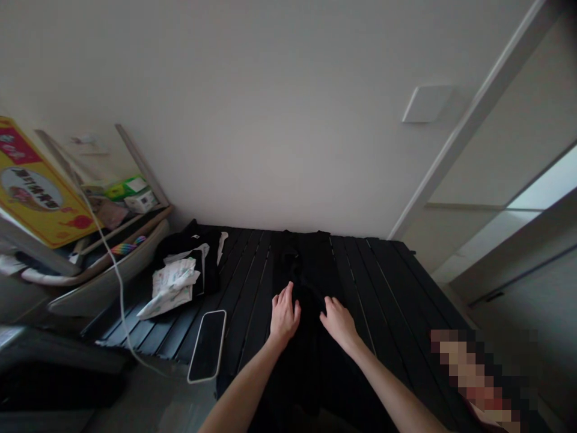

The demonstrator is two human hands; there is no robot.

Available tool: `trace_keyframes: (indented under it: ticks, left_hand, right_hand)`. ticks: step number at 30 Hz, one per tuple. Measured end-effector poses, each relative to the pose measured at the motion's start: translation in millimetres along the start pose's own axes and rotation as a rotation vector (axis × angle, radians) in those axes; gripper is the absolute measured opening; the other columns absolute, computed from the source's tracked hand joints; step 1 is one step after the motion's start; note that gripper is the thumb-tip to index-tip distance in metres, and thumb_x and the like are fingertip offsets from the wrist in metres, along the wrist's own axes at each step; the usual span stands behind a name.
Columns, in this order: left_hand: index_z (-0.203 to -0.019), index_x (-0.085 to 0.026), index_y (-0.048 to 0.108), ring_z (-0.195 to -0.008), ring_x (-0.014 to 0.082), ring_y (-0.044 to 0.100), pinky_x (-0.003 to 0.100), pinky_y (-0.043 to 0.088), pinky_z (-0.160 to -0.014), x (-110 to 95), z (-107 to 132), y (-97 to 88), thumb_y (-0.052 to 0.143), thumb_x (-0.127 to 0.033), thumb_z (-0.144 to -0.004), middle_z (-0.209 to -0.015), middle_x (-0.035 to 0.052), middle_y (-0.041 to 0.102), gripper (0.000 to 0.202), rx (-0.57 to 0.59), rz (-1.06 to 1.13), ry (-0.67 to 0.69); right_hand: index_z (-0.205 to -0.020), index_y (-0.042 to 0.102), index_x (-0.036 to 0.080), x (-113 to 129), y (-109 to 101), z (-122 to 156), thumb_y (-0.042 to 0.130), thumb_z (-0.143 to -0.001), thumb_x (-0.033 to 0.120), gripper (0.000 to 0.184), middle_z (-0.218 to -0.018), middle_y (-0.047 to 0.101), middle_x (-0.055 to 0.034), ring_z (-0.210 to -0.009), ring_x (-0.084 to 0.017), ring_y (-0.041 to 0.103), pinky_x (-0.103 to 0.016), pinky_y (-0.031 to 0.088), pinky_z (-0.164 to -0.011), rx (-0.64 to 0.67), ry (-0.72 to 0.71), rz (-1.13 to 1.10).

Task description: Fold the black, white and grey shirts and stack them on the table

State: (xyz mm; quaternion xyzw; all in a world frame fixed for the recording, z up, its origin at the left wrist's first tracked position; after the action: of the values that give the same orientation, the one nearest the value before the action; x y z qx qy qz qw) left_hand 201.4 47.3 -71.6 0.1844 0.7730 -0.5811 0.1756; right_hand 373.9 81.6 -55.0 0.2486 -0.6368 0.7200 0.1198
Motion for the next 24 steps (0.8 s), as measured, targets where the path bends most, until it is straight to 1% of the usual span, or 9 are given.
trace_keyframes:
  ticks: [4, 7, 9, 11, 14, 16, 18, 21, 24]
  left_hand:
    - [-0.148, -0.019, 0.018, -0.132, 0.0212, 0.041, 0.044, 0.030, -0.108, 1.5, -1.9, 2.3, 0.030, -0.026, -0.095, -0.145, 0.0109, 0.044, 0.055, -0.010, 0.005, 0.005]
    - [-0.148, -0.018, 0.019, -0.131, 0.0200, 0.041, 0.042, 0.031, -0.107, 1.9, -2.1, 0.1, 0.029, -0.026, -0.096, -0.144, 0.0112, 0.044, 0.054, -0.037, 0.018, 0.003]
    - [-0.148, -0.018, 0.018, -0.132, 0.0190, 0.040, 0.041, 0.031, -0.107, 1.2, -2.2, -2.9, 0.027, -0.026, -0.096, -0.145, 0.0110, 0.043, 0.053, -0.051, 0.025, 0.002]
    - [-0.149, -0.019, 0.018, -0.134, 0.0184, 0.038, 0.040, 0.031, -0.107, -0.7, -2.4, -5.4, 0.027, -0.025, -0.096, -0.149, 0.0095, 0.038, 0.054, -0.042, 0.021, 0.020]
    - [-0.146, -0.026, 0.028, -0.135, 0.0190, 0.035, 0.042, 0.030, -0.108, -5.7, -3.2, -5.8, 0.030, -0.028, -0.095, -0.153, 0.0038, 0.031, 0.051, 0.035, -0.025, 0.088]
    - [-0.139, -0.029, 0.041, -0.135, 0.0206, 0.035, 0.044, 0.030, -0.108, -8.6, -3.6, -3.6, 0.033, -0.031, -0.095, -0.152, 0.0010, 0.034, 0.044, 0.099, -0.074, 0.125]
    - [-0.132, -0.029, 0.050, -0.134, 0.0221, 0.035, 0.046, 0.030, -0.107, -10.0, -4.0, -1.0, 0.033, -0.034, -0.095, -0.148, 0.0007, 0.040, 0.040, 0.133, -0.117, 0.135]
    - [-0.130, -0.028, 0.051, -0.134, 0.0235, 0.035, 0.047, 0.030, -0.106, -9.7, -4.7, 1.9, 0.034, -0.037, -0.095, -0.146, 0.0014, 0.043, 0.040, 0.132, -0.152, 0.125]
    - [-0.132, -0.028, 0.049, -0.133, 0.0249, 0.035, 0.048, 0.029, -0.106, -8.4, -5.0, 4.3, 0.038, -0.037, -0.093, -0.147, 0.0016, 0.043, 0.042, 0.132, -0.163, 0.132]
  right_hand:
    - [-0.125, 0.051, 0.013, 14.9, -15.6, 22.8, 0.038, -0.090, 0.016, 0.038, -0.106, 0.067, -0.0163, -0.091, -0.026, 0.068, -0.034, 0.050, -0.073, 0.075, -0.020, 0.201]
    - [-0.122, 0.052, 0.018, 39.8, -24.8, 33.5, 0.038, -0.092, 0.018, 0.034, -0.110, 0.066, -0.0126, -0.096, -0.023, 0.067, -0.030, 0.049, -0.076, 0.043, -0.110, 0.191]
    - [-0.122, 0.053, 0.020, 52.2, -21.1, 43.3, 0.042, -0.089, 0.017, 0.034, -0.113, 0.065, -0.0106, -0.099, -0.022, 0.066, -0.029, 0.049, -0.080, 0.085, -0.179, 0.149]
    - [-0.127, 0.051, 0.020, 56.8, -10.2, 56.6, 0.045, -0.085, 0.013, 0.043, -0.120, 0.062, -0.0109, -0.099, -0.022, 0.066, -0.030, 0.050, -0.082, 0.175, -0.230, 0.139]
    - [-0.137, 0.043, 0.016, 51.9, 6.7, 79.8, 0.047, -0.077, 0.005, 0.062, -0.137, 0.050, -0.0148, -0.104, -0.024, 0.064, -0.030, 0.051, -0.085, 0.246, -0.253, 0.176]
    - [-0.140, 0.040, 0.014, 44.8, 12.4, 94.8, 0.045, -0.074, 0.000, 0.068, -0.141, 0.045, -0.0177, -0.112, -0.026, 0.060, -0.031, 0.051, -0.087, 0.226, -0.233, 0.220]
    - [-0.139, 0.042, 0.014, 35.7, 14.3, 109.4, 0.042, -0.073, -0.002, 0.068, -0.139, 0.047, -0.0200, -0.112, -0.027, 0.060, -0.033, 0.053, -0.085, 0.196, -0.188, 0.278]
    - [-0.137, 0.045, 0.020, 18.2, 13.2, 131.2, 0.041, -0.076, 0.003, 0.063, -0.130, 0.056, -0.0207, -0.090, -0.026, 0.069, -0.034, 0.057, -0.071, 0.126, -0.125, 0.339]
    - [-0.139, 0.041, 0.027, 2.1, 5.6, 151.7, 0.041, -0.081, 0.012, 0.059, -0.113, 0.066, -0.0174, -0.070, -0.023, 0.070, -0.033, 0.056, -0.057, 0.002, -0.108, 0.351]
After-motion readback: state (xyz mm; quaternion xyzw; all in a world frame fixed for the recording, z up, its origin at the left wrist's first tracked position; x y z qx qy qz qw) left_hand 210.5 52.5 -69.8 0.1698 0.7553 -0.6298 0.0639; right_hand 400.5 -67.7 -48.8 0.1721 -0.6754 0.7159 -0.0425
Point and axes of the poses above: each hand's wrist, its own z-axis away from the middle knuckle, its own y-axis out of the palm, x = y × z, the point moved 3 cm from there along -z, towards the middle knuckle
